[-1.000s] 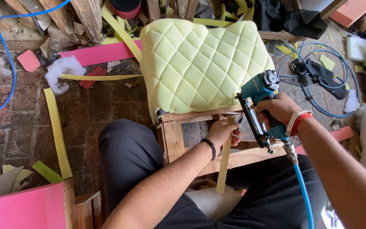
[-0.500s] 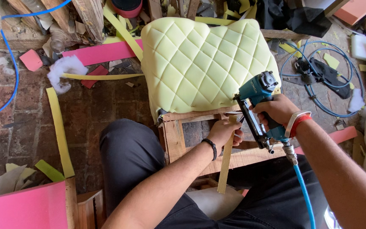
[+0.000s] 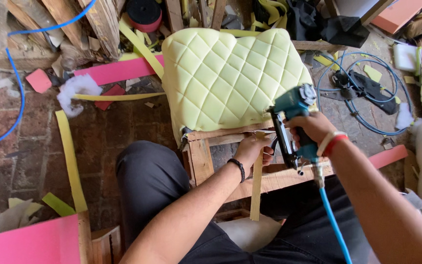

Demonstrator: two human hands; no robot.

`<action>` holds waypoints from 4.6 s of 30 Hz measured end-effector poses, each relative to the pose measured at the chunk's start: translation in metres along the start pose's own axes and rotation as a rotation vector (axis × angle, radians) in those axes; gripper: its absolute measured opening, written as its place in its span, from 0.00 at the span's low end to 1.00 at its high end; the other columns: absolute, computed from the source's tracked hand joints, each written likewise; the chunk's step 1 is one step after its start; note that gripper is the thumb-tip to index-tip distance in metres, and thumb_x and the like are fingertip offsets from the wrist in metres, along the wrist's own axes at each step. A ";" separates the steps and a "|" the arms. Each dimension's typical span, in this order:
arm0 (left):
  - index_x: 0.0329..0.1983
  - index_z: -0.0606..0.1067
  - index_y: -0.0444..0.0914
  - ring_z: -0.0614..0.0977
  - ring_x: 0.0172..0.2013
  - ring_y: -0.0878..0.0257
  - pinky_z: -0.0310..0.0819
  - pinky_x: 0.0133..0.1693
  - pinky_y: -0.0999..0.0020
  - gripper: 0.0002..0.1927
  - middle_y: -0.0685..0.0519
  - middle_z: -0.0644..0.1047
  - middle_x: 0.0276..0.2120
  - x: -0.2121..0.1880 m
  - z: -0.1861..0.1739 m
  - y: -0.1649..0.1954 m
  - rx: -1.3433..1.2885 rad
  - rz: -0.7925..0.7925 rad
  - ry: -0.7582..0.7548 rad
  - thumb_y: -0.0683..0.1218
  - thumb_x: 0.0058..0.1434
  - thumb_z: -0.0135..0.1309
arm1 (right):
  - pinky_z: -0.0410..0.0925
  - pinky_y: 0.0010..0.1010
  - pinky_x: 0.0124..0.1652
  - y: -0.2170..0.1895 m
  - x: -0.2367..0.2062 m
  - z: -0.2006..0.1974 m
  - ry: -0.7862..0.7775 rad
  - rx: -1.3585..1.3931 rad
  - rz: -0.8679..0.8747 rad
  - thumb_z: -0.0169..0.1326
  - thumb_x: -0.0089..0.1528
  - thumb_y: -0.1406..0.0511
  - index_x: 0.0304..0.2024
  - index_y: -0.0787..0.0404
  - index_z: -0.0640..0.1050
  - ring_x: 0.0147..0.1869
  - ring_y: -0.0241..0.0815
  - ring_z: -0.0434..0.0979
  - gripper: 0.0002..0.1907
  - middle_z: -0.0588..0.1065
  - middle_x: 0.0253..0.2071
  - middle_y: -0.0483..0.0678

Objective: The person secures a quilted foam cushion onto a wooden chair frame using a pneumatic nail gun. They attach thin wooden strips along the edges of the cushion to hold it in place.

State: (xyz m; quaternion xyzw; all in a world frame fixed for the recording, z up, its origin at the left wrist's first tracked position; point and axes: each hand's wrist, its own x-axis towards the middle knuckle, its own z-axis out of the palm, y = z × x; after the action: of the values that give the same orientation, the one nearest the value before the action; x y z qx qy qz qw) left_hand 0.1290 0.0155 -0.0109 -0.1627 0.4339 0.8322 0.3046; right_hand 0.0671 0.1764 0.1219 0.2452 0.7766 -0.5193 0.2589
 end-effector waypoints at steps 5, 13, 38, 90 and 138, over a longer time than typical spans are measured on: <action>0.44 0.74 0.35 0.82 0.27 0.61 0.80 0.28 0.65 0.17 0.47 0.79 0.29 -0.001 -0.002 0.007 -0.030 -0.029 0.009 0.54 0.72 0.44 | 0.68 0.33 0.27 0.072 0.003 -0.044 -0.079 0.445 -0.114 0.54 0.60 0.66 0.31 0.64 0.70 0.22 0.39 0.67 0.08 0.68 0.21 0.45; 0.41 0.83 0.42 0.76 0.31 0.73 0.71 0.29 0.77 0.18 0.63 0.81 0.38 0.022 0.030 -0.034 0.402 0.085 0.176 0.54 0.71 0.46 | 0.64 0.26 0.32 0.190 -0.013 -0.126 -0.213 1.085 -0.228 0.52 0.58 0.66 0.60 0.76 0.71 0.27 0.33 0.64 0.30 0.64 0.24 0.40; 0.63 0.67 0.45 0.85 0.32 0.53 0.81 0.31 0.61 0.32 0.47 0.82 0.37 -0.018 0.262 -0.071 1.315 0.621 -0.026 0.50 0.55 0.62 | 0.63 0.29 0.30 0.232 -0.034 -0.210 -0.493 1.304 -0.415 0.57 0.55 0.64 0.60 0.71 0.70 0.24 0.34 0.63 0.32 0.65 0.23 0.40; 0.68 0.59 0.29 0.87 0.35 0.45 0.85 0.35 0.58 0.34 0.34 0.80 0.43 -0.119 0.343 -0.124 1.729 0.499 -0.401 0.44 0.62 0.57 | 0.74 0.42 0.43 0.380 -0.080 -0.491 1.382 -0.625 -0.514 0.59 0.71 0.66 0.42 0.59 0.78 0.43 0.51 0.80 0.04 0.79 0.41 0.52; 0.48 0.83 0.39 0.80 0.30 0.63 0.76 0.33 0.72 0.20 0.53 0.82 0.44 -0.132 0.232 0.001 0.668 0.873 0.403 0.55 0.64 0.50 | 0.66 0.25 0.28 0.133 -0.037 -0.118 -0.505 1.324 -0.441 0.56 0.68 0.49 0.30 0.54 0.67 0.25 0.33 0.66 0.22 0.64 0.21 0.39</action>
State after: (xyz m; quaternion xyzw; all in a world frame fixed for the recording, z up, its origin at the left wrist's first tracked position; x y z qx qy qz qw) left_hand 0.2276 0.1573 0.1933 -0.0191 0.7488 0.6515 -0.1201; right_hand 0.1637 0.3279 0.0940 0.0617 0.2492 -0.9593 0.1173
